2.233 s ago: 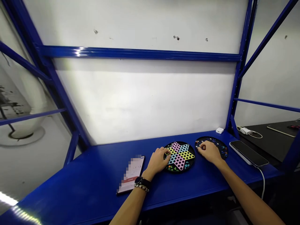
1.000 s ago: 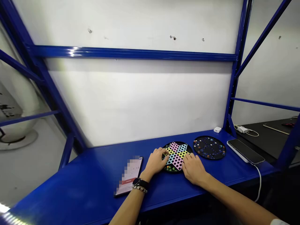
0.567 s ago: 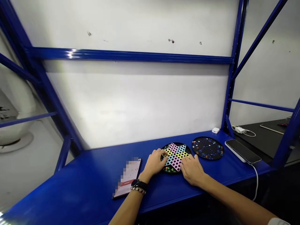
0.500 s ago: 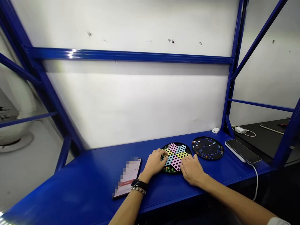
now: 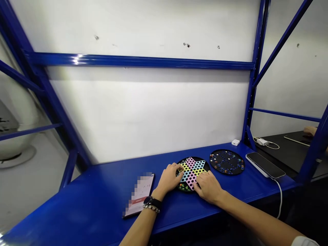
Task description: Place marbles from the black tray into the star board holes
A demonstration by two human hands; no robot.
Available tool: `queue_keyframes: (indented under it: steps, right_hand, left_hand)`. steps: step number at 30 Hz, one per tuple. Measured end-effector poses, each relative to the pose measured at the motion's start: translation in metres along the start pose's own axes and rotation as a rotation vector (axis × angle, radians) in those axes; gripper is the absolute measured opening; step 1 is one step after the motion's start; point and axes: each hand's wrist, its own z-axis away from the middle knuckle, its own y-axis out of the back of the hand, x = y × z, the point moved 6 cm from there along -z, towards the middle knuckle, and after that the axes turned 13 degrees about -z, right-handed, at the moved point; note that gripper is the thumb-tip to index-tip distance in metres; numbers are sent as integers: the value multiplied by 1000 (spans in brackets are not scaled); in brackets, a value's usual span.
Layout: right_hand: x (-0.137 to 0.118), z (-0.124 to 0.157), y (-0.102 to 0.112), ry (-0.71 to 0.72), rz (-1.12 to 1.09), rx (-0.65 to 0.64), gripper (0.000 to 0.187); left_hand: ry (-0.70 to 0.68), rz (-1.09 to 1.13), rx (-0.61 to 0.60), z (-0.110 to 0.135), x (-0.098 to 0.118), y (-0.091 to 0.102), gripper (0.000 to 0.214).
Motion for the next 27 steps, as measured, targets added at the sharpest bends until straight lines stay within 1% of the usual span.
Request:
queue_keyframes:
  steps: [4,9,15,21,23,27]
  right_hand:
    - [3,0,-2,2,-31,-5,33]
    - [5,1,0,-25,-59,10,39]
    - [6,1,-2,-63,-100,-7,37]
    - [6,2,-1,-120,-92,20,35]
    - [7,3,0,-120,-110,28,36]
    - [9,4,-2,-76,-177,7,40]
  left_hand:
    - [2,0,2,0,0,0,21]
    - [8,9,-14,1,1,3,21]
    - [0,-2,-6,0,1,2,23]
    - [-6,2,1,0,1,1,22]
    - [-6,8,1,0,1,2,22]
    - [4,8,-11,0,1,1,22]
